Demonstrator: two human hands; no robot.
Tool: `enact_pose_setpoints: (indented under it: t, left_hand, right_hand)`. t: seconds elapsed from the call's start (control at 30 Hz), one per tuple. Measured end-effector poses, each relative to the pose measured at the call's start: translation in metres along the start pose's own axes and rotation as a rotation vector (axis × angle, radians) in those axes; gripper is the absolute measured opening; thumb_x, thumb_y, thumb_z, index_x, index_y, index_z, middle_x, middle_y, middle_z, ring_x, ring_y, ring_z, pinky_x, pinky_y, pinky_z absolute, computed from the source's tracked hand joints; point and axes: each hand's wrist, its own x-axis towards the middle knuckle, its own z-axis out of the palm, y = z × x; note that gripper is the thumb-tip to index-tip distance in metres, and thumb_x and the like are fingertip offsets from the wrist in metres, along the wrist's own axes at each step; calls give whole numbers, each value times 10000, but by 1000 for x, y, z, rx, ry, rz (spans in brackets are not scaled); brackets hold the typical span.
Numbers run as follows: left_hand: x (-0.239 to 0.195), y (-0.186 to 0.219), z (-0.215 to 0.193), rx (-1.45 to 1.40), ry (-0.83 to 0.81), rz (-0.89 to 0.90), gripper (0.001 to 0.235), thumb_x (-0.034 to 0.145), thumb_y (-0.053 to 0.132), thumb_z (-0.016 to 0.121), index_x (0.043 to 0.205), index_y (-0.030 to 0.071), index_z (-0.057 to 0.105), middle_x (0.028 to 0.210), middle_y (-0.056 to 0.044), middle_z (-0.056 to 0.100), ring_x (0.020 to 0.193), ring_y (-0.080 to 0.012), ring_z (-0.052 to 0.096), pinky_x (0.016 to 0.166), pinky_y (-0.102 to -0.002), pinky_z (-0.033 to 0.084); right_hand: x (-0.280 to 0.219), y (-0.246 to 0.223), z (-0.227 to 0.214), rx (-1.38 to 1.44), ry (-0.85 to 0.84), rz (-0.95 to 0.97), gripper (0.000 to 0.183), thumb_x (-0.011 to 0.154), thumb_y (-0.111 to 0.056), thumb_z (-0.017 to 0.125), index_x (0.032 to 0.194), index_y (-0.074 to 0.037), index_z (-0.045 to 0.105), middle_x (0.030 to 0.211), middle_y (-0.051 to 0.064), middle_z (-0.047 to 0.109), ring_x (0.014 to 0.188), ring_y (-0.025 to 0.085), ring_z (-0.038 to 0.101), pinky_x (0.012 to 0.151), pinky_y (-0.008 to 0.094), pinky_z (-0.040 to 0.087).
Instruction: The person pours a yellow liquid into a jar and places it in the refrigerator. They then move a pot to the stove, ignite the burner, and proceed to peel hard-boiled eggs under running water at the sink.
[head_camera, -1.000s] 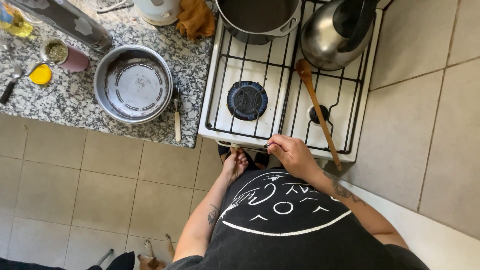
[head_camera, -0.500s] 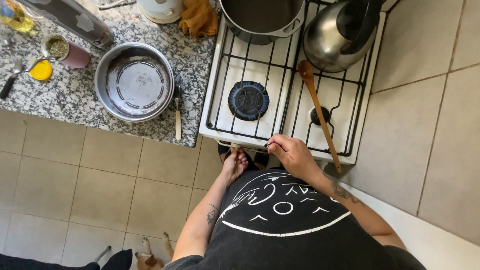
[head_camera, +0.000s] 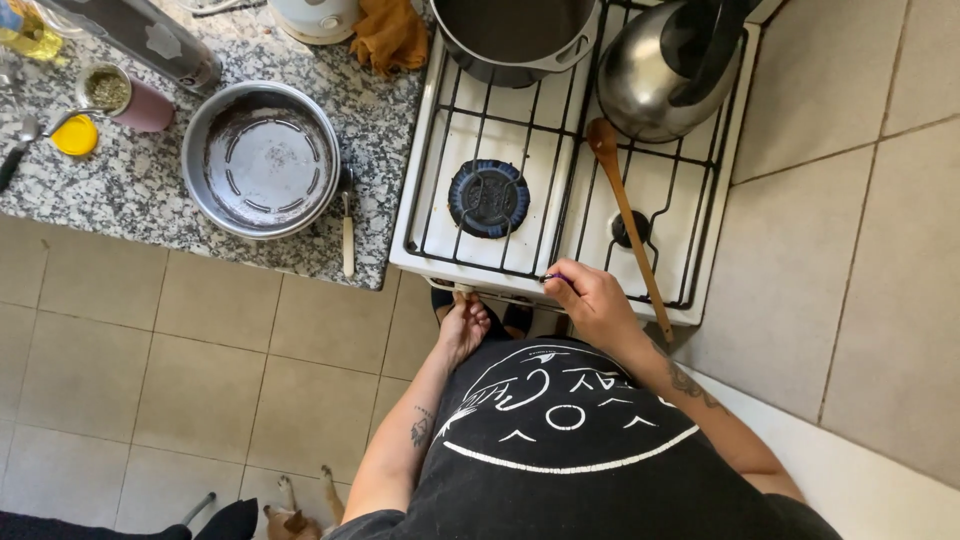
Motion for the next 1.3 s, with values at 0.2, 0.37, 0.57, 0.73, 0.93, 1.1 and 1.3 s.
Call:
enact_pose_setpoints:
  t: [0.2,0.37,0.57,0.73,0.93,1.1,1.3]
  left_hand:
    - [5,-2,-2,9,19,6,402,969,505,292,945,146,472,693,49,332,628,-102,420,594,-225,394]
    - [1,0,2,23,27,1,396,970,501,291,937,151,473,690,55,337,618,-95,424,585,-222,398]
    - [5,-3,-4,13,34,11,415,947,536,337,953,151,493,701,44,362,633,-102,448,599,-223,413]
    - [4,-1,-10,44,78,1,439,932,557,358,971,151,519,718,36,410,653,-116,497,604,-228,444]
    - [-57,88,49,989,103,-110,637,892,668,439,1179,117,580,884,-136,700,754,-252,708,621,-378,568]
    - [-120,219,207,1097,-34,359,405,917,401,556,1112,56,639,832,-80,677,685,-149,638,630,-256,485]
    - [6,345,356,1295,-53,605,588,844,469,478,1316,118,458,1205,1,578,893,-65,548,753,-215,465]
  right_hand:
    - [-2,-3,-9,40,59,-36,418,937,-497,453,778,-142,605,520,59,481,514,197,485,581,323,452]
    - [2,5,-16,53,103,-55,442,944,-509,448,751,-140,597,512,35,497,516,180,487,586,310,454]
    - [4,-16,-25,-18,92,-13,458,944,-528,426,742,-148,584,509,63,504,518,226,505,583,334,443]
    - [8,-10,-26,-2,84,-15,459,951,-517,424,728,-144,573,483,54,491,509,200,501,577,312,438]
    - [40,24,-41,337,216,-15,378,929,-453,535,820,-96,589,673,77,615,607,154,571,547,253,479]
    - [105,8,-66,641,390,156,260,938,-303,585,1028,-106,441,1108,96,615,940,167,613,780,254,502]
    - [209,22,-85,849,384,424,383,814,-320,610,1109,-136,449,1340,96,470,1270,291,477,1064,413,410]
